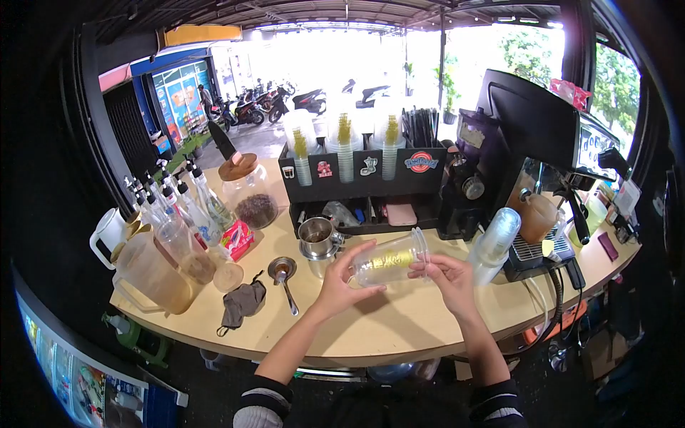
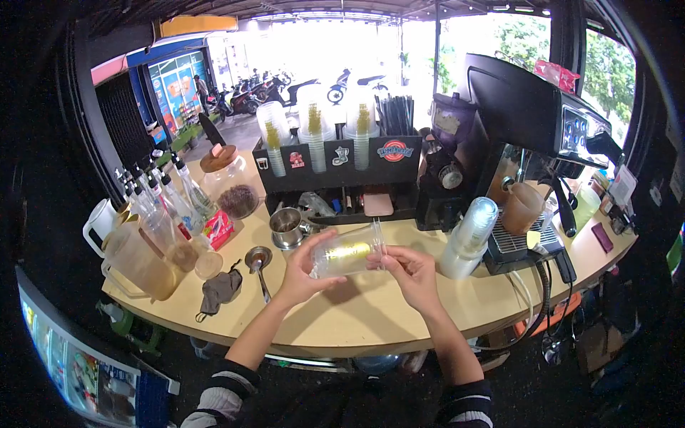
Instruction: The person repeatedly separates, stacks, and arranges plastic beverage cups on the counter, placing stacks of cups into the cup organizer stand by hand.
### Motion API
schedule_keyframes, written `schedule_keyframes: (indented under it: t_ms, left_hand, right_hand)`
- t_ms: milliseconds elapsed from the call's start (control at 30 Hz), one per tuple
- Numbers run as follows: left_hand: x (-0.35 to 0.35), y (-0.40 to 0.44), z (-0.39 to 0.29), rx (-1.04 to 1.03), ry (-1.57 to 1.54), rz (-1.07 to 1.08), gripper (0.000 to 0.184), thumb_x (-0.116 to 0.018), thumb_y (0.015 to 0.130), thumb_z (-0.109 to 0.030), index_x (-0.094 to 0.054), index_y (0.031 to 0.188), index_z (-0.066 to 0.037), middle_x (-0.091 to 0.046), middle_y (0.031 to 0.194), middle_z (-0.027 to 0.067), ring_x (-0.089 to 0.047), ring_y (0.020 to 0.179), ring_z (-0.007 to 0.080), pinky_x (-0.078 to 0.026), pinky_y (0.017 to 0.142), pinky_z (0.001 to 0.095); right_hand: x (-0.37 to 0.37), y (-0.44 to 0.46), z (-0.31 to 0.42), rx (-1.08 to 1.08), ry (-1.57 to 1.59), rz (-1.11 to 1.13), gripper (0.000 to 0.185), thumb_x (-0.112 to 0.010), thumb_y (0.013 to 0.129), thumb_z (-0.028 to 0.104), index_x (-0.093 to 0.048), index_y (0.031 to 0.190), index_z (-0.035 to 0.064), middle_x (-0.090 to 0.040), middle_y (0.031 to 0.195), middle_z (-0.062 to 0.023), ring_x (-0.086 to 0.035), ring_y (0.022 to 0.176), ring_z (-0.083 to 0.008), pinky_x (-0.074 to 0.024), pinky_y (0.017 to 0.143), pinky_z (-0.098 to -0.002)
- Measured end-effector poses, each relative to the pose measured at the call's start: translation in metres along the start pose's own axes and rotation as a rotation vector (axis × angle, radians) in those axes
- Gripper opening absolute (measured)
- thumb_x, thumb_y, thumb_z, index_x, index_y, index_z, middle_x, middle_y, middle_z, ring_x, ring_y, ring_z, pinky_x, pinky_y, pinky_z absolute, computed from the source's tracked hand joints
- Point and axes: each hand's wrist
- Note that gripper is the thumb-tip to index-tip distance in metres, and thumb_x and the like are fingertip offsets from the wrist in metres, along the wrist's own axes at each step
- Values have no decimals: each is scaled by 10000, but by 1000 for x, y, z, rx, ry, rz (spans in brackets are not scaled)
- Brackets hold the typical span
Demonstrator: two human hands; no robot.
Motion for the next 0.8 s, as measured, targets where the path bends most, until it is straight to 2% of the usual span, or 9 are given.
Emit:
schedule_keyframes:
  t_ms: [133,200,367,433,500,533,633,767,800]
  left_hand:
    - [-1,1,6,-60,99,15,843,-809,587,-26,-386,1317,-25,-419,1339,131,-419,1231,222,-351,1031,365]
    - [-2,3,6,-92,126,17,865,-812,607,-74,-352,1338,-29,-407,1340,142,-410,1234,228,-346,1029,369]
    - [-4,1,13,-184,182,-167,887,-703,761,-259,-104,1384,-56,-310,1274,181,-377,1181,255,-313,999,370]
    - [-5,3,9,-130,199,-186,755,-652,801,-224,-142,1330,-52,-357,1191,157,-390,1138,232,-328,970,340]
    - [-5,6,6,139,-121,-252,626,-666,797,-195,-247,1240,-56,-382,1126,111,-416,1082,198,-365,930,325]
    - [-2,9,5,136,-120,-254,626,-666,797,-195,-247,1240,-56,-382,1126,111,-416,1082,198,-365,930,325]
    - [24,27,-7,5,-75,-310,566,-712,762,-142,-311,1152,-60,-404,1069,78,-438,1028,160,-391,895,301]
    - [81,69,-52,-198,-78,-526,708,-775,680,-71,-329,1228,-21,-440,1092,88,-467,1040,174,-416,924,316]
    - [101,84,-60,-325,88,-536,724,-770,681,-71,-323,1247,-10,-435,1118,101,-464,1064,186,-418,931,324]
  right_hand:
    - [2,0,-1,-32,16,15,211,-539,900,57,-585,1060,-73,-658,961,-168,-648,868,-224,-518,802,-332]
    - [-2,-1,-4,-35,31,-7,275,-572,890,131,-573,1071,-75,-653,936,-188,-652,852,-279,-505,817,-364]
    - [-8,-2,-14,26,50,-16,270,-566,892,126,-568,1081,-66,-654,943,-173,-647,880,-272,-495,841,-367]
    - [-9,-1,-17,55,54,-12,265,-561,894,120,-567,1086,-62,-655,941,-167,-645,888,-269,-492,849,-368]
    - [-14,0,-19,35,80,21,250,-540,903,80,-559,1115,-51,-646,1011,-149,-622,949,-202,-474,862,-304]
    - [-16,2,-21,37,81,23,250,-540,903,80,-559,1115,-51,-646,1011,-149,-622,949,-202,-474,862,-304]
    - [-22,12,-23,48,42,36,276,-546,900,88,-537,1147,-35,-612,1100,-132,-599,1007,-191,-464,864,-299]
    - [-29,31,-28,-4,-14,9,309,-556,891,91,-503,1181,-1,-563,1170,-103,-575,1047,-181,-460,853,-298]
    - [-30,36,-35,-33,-39,22,325,-564,886,99,-492,1189,8,-552,1172,-99,-575,1045,-183,-460,847,-298]
Point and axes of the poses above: each hand's wrist, its own y-axis towards the middle knuckle, its own x-axis out of the back of the hand, z = x × y
